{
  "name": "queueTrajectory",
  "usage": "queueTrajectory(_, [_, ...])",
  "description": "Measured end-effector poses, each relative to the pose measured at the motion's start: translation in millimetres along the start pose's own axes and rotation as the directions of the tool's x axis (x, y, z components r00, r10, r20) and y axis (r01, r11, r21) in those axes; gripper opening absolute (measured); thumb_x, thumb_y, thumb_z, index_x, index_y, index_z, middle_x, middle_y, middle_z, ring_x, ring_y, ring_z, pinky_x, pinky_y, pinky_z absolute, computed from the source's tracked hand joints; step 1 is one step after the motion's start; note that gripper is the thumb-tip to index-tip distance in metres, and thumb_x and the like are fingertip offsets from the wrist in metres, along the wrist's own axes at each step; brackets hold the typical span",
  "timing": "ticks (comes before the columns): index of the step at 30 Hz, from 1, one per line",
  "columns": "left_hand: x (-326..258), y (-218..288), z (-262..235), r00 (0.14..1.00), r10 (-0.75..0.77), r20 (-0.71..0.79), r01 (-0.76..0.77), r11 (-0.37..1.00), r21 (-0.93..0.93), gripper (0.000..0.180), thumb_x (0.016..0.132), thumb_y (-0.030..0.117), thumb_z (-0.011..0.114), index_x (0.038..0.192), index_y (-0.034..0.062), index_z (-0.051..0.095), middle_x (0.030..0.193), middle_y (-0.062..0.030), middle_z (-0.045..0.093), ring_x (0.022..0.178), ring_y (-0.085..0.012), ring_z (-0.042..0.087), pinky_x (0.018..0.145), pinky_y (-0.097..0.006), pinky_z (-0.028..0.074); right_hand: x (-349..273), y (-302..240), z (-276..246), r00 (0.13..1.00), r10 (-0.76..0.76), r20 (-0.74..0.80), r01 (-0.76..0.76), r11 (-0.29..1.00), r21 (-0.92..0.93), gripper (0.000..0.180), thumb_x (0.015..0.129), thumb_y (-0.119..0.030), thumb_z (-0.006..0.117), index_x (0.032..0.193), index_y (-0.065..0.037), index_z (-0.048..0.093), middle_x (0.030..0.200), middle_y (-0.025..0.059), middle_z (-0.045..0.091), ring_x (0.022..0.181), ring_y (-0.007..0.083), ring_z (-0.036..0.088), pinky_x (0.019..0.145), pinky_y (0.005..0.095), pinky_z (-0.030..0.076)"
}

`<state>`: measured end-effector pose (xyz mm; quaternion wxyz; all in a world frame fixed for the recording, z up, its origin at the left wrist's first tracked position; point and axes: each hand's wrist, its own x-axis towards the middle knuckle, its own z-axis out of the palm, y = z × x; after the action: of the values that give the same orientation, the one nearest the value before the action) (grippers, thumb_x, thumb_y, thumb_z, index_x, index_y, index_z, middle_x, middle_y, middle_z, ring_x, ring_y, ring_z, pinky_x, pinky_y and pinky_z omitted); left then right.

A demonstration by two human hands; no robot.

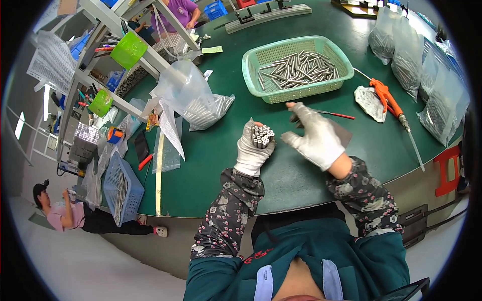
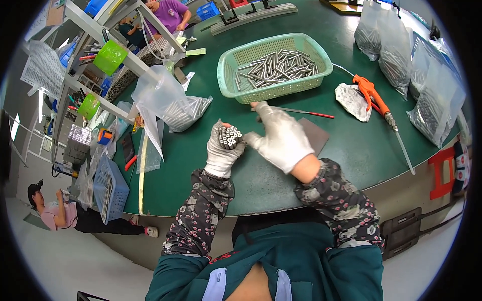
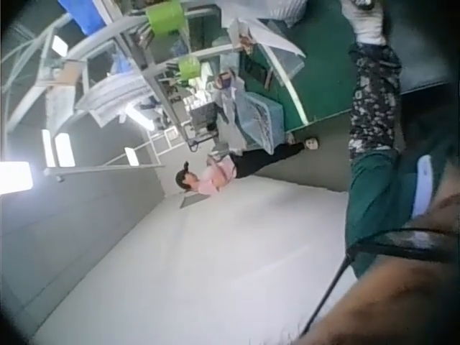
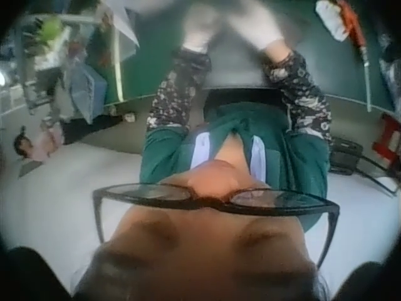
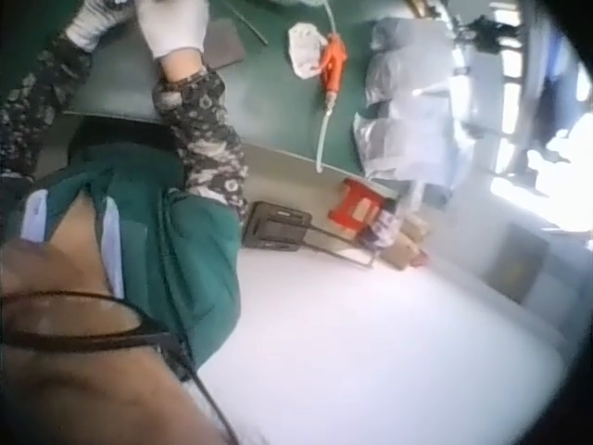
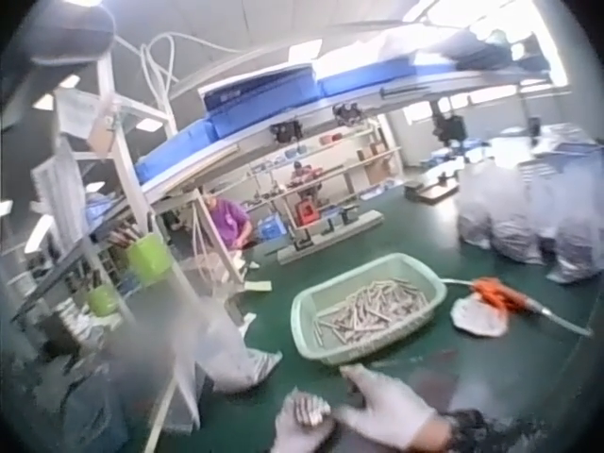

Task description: Arranging and aligning small metal pins into a circular bundle or holder on a workbench.

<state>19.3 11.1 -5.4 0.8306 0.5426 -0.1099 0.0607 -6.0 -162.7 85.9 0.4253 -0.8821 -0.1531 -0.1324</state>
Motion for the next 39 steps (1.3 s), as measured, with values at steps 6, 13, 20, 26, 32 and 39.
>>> queueTrajectory(6, [-5, 5, 3, 0.980, 0.085, 0.179, -0.157, 0.885, 0.439, 0.036, 0.073, -0.004, 0.061, 0.102, 0.0067, 0.044, 0.084, -0.0014, 0.053, 0.073, -0.0098, 0.055, 0.067, -0.022, 0.048, -39, 23, -37, 0.999, -0.036, 0.020, 0.040, 0.753, -0.656, 0.071, 0.061, -0.039, 0.068, 0.117, -0.002, 0.047, 0.114, 0.0171, 0.048, 0.108, 0.0295, 0.045, 0.097, 0.0483, 0.026])
queueTrajectory(13, [1, -6, -7, 0.960, 0.045, 0.277, -0.154, 0.911, 0.383, 0.062, 0.065, -0.009, 0.064, 0.118, 0.0103, 0.038, 0.091, -0.0012, 0.050, 0.079, -0.0107, 0.054, 0.071, -0.024, 0.050, -44, 26, -31, 0.999, -0.044, 0.009, 0.043, 0.862, -0.505, 0.065, 0.060, -0.029, 0.070, 0.119, -0.009, 0.050, 0.116, 0.0195, 0.047, 0.105, 0.0351, 0.046, 0.094, 0.0440, 0.032])
queueTrajectory(20, [3, 6, 3, 0.956, -0.268, 0.116, 0.269, 0.963, 0.007, 0.040, 0.073, 0.006, 0.066, 0.107, 0.0063, 0.044, 0.091, -0.0041, 0.053, 0.080, -0.0125, 0.055, 0.075, -0.026, 0.048, -3, 23, -2, 0.976, -0.217, 0.013, 0.210, 0.926, -0.313, 0.042, 0.065, -0.027, 0.062, 0.103, -0.010, 0.059, 0.096, 0.0142, 0.054, 0.090, 0.0305, 0.051, 0.078, 0.0418, 0.041])
queueTrajectory(26, [10, 9, 5, 0.862, -0.434, 0.262, 0.502, 0.802, -0.324, 0.039, 0.087, 0.037, 0.047, 0.115, 0.0098, 0.045, 0.096, -0.0056, 0.055, 0.090, -0.0200, 0.056, 0.084, -0.037, 0.045, -3, 6, 12, 0.927, -0.374, 0.014, 0.371, 0.912, -0.178, 0.042, 0.065, -0.027, 0.060, 0.104, -0.011, 0.059, 0.097, 0.0172, 0.055, 0.089, 0.0320, 0.052, 0.080, 0.0407, 0.042])
queueTrajectory(32, [6, -5, -7, 0.918, 0.021, 0.397, -0.076, 0.989, 0.123, 0.031, 0.083, 0.018, 0.056, 0.112, 0.0086, 0.047, 0.106, -0.0048, 0.054, 0.094, -0.0188, 0.056, 0.085, -0.035, 0.045, 10, 5, 2, 0.976, -0.212, 0.041, 0.215, 0.941, -0.263, 0.048, 0.064, -0.028, 0.062, 0.109, -0.010, 0.058, 0.103, 0.0185, 0.054, 0.096, 0.0337, 0.050, 0.087, 0.0405, 0.039])
queueTrajectory(39, [0, 10, 4, 0.961, -0.075, 0.267, -0.136, 0.713, 0.688, 0.048, 0.069, -0.001, 0.064, 0.111, 0.0051, 0.042, 0.102, -0.0042, 0.056, 0.085, -0.0135, 0.057, 0.075, -0.027, 0.049, 10, 13, 6, 0.978, -0.202, -0.058, 0.175, 0.936, -0.305, 0.037, 0.067, -0.028, 0.061, 0.100, -0.011, 0.060, 0.096, 0.0142, 0.056, 0.091, 0.0312, 0.051, 0.083, 0.0397, 0.041])
